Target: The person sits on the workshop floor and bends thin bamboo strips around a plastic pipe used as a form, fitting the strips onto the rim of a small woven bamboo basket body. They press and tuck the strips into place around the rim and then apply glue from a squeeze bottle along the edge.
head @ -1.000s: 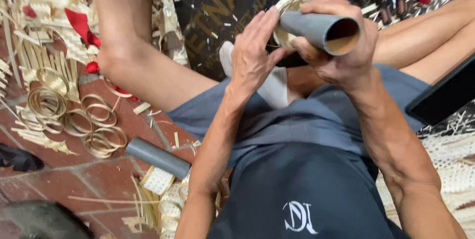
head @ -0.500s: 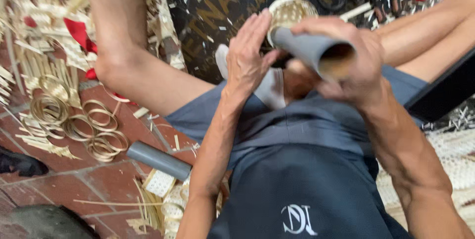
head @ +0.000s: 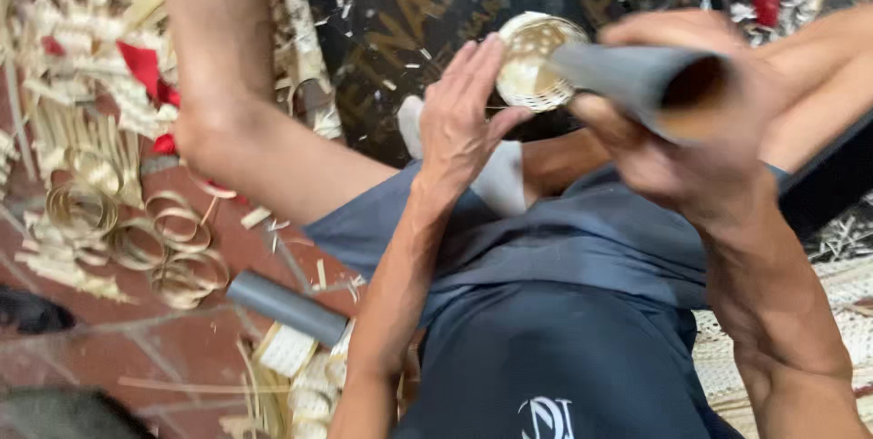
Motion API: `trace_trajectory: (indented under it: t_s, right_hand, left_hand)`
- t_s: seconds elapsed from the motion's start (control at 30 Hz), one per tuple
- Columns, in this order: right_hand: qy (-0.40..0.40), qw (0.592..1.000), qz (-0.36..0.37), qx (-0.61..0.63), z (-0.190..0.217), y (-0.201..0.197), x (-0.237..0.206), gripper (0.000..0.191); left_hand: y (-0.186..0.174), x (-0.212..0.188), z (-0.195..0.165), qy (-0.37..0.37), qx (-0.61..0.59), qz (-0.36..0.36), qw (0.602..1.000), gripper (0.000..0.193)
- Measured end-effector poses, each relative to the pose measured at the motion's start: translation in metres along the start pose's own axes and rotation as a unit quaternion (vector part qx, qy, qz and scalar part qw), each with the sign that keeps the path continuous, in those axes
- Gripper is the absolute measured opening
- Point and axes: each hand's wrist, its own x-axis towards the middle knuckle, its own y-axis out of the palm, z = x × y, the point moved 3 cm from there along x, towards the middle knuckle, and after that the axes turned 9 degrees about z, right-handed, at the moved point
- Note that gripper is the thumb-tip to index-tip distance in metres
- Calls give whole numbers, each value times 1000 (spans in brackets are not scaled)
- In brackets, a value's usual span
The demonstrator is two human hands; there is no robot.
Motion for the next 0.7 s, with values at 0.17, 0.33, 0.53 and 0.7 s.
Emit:
trace_trajectory:
  t_s: [0.17, 0.33, 0.53, 0.7]
  right_hand:
    - [-8, 998, -60, 30, -5, 18, -11, 35]
    - [-53, 990, -119, 52, -6, 32, -32, 36]
    - [4, 983, -116, 141, -6, 37, -41, 48]
    - [9, 986, -115, 122, -4, 44, -41, 45]
  left_hand:
    - [-3, -2, 2, -7, 2, -3, 1000, 89]
    - [6, -10, 9, 4, -3, -13, 1000, 88]
    - [9, -10, 7, -13, 0, -4, 1000, 88]
    - [-1, -4, -6, -6, -23, -14, 1000, 83]
